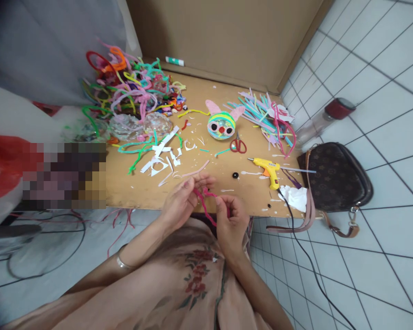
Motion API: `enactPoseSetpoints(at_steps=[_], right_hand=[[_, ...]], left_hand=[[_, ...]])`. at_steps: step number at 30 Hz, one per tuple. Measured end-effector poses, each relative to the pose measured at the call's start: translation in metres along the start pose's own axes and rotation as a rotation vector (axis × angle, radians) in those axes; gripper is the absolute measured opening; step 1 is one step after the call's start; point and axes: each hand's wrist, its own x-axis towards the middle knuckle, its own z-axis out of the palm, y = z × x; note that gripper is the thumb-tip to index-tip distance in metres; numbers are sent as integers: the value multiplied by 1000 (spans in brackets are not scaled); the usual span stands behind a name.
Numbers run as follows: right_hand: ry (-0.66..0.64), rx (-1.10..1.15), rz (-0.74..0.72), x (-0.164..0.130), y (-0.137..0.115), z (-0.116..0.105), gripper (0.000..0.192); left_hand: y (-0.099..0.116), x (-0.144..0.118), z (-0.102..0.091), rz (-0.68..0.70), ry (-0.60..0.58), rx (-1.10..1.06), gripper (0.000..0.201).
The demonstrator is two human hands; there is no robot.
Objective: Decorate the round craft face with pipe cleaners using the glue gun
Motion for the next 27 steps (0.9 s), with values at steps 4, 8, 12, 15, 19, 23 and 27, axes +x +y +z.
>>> enactPoseSetpoints(at_steps=[4,8,12,15,19,23,27], right_hand=[[-7,6,-7,1,-1,2,29],[-83,-25,-73,-1,-3,3,25],[-147,-78,-188,-3,-3,2,23],[-157,-111,-212,-3,-4,0,21],[-164,-122,-209,-5,-6,-2,21],[-154,-142,-205,-7,-5,-5,24],[-108,-159,-180,-8,-7,-5,27]], left_hand=[[-9,-11,1,-122,-152,69,52],[-12,-12,4,-150,-216,91,51],[-9,-11,9,-130,-153,37,44],[-8,-14,12,-130,-138,-11,43],[-6,-15,12,-152,-141,-50,44],[2,-9,9,-68,-62,-121,41],[11,-5,8,9,2,-114,36]])
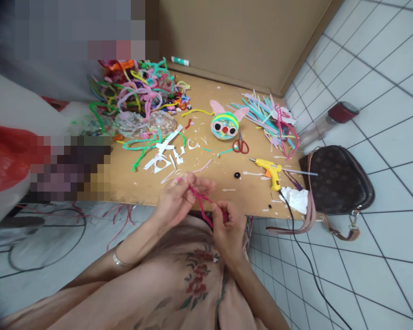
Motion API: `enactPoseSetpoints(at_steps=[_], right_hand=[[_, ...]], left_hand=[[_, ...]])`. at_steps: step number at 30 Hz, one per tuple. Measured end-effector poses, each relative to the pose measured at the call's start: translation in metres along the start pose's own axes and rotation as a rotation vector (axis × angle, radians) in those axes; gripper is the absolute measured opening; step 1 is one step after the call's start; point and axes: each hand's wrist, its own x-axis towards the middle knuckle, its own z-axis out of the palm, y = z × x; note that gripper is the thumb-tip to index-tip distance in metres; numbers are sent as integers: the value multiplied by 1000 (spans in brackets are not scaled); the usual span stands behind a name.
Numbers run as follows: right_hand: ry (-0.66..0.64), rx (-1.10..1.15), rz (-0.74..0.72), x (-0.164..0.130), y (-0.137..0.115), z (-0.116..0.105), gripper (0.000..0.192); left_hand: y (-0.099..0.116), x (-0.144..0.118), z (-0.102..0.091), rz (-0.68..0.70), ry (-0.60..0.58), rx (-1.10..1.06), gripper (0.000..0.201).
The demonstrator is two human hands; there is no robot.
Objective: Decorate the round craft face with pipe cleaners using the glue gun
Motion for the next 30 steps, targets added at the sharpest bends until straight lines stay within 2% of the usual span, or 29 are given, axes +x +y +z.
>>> enactPoseSetpoints(at_steps=[3,5,10,16,26,30], right_hand=[[73,28,-8,2,-5,1,28],[119,40,7,4,-8,2,29],[131,74,63,5,-5,3,30],[37,80,52,4,-2,2,30],[-94,120,35,4,1,1,22],[-125,108,29,6,2,-1,21]], left_hand=[[0,-1,0,12,-4,4,32],[-1,-1,-2,21,-2,-6,36],[-3,-7,-6,-77,-83,8,49],[-8,-13,-5,-149,-202,21,49],[-7,-10,-3,-148,-254,41,46],[-7,-8,-2,-161,-229,42,41]])
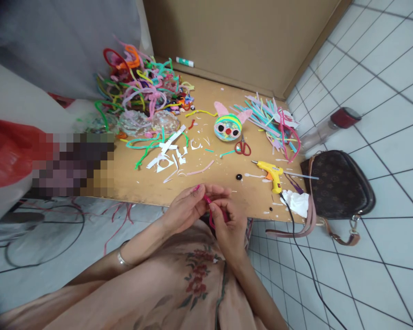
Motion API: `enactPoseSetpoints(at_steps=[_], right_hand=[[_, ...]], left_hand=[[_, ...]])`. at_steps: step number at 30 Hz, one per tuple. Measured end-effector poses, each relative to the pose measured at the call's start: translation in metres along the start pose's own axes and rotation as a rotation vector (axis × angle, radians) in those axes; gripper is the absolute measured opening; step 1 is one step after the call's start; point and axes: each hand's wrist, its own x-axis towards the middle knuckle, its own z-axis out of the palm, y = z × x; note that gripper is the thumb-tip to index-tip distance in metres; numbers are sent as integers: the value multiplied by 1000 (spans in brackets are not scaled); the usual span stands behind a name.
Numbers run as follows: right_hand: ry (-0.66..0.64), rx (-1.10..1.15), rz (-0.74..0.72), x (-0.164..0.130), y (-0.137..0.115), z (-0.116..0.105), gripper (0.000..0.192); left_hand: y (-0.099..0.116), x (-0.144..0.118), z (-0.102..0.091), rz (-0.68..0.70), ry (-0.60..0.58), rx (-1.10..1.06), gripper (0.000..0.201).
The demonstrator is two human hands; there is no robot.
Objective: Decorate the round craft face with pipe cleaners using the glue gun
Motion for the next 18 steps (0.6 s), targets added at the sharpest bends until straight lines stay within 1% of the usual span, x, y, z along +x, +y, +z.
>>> enactPoseSetpoints(at_steps=[2,4,5,7,9,11,13,15,16,18], right_hand=[[-14,-33,-24,1,3,-2,20],[-25,-48,-33,2,6,-5,20],[-39,-23,-15,2,8,-6,20],[-75,114,70,3,9,-6,21],[-106,331,168,5,9,-6,27],[-126,527,231,7,7,-4,33],[-155,643,259,10,6,-4,36],[-170,662,248,12,6,-4,37],[-159,624,215,13,6,-5,37],[-109,427,78,15,6,-8,34]], left_hand=[[7,3,0,43,73,-51,38],[19,6,1,138,174,-139,40],[26,8,1,169,214,-185,41],[40,12,3,157,255,-264,42],[49,15,5,135,286,-333,44],[51,17,5,104,317,-375,47],[49,19,4,77,350,-385,48],[45,19,2,69,374,-365,48],[43,19,1,66,377,-338,47],[38,17,-2,55,347,-242,44]])
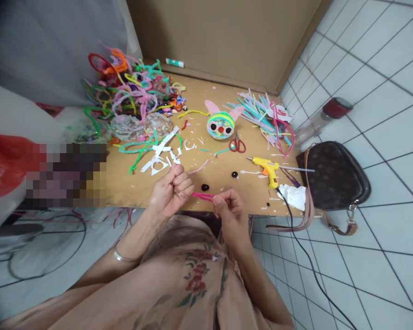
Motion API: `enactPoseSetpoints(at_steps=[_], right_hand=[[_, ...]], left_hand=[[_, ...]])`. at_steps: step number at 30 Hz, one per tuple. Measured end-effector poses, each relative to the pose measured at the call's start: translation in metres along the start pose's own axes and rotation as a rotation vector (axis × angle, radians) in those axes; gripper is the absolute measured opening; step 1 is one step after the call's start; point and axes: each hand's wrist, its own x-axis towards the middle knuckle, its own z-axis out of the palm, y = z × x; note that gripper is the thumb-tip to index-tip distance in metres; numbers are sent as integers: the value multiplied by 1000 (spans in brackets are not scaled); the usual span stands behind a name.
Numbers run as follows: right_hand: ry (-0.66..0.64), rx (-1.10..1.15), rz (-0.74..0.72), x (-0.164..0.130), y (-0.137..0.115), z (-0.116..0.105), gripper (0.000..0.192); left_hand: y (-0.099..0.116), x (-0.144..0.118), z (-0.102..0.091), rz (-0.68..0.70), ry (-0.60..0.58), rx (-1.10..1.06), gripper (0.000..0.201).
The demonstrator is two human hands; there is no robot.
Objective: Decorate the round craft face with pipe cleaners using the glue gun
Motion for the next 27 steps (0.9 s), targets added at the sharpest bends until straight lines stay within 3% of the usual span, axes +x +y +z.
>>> enactPoseSetpoints(at_steps=[4,7,9,12,16,19,21,23,27], right_hand=[[-10,-543,-369,9,-8,-1,33],[-51,-703,-539,19,-14,2,33],[-59,-769,-599,25,-17,5,32],[-61,-854,-628,29,-18,10,34],[-104,-910,-629,34,-16,13,35],[-86,-890,-575,56,-11,5,34],[79,-906,-497,85,-7,-6,34],[168,-1035,-330,123,-4,-19,29],[72,-1327,114,190,8,-30,22]], left_hand=[[-11,-4,-11,100,-147,320,35],[-14,-7,-16,210,-232,640,43],[-9,-9,-16,302,-332,901,42],[1,-12,-13,425,-463,1112,43],[6,-8,-15,467,-443,1195,44],[1,-2,-25,499,-331,1188,44],[-4,3,-33,504,-265,1144,46],[-8,6,-41,483,-216,1092,49],[-10,7,-49,479,-157,1021,48]])
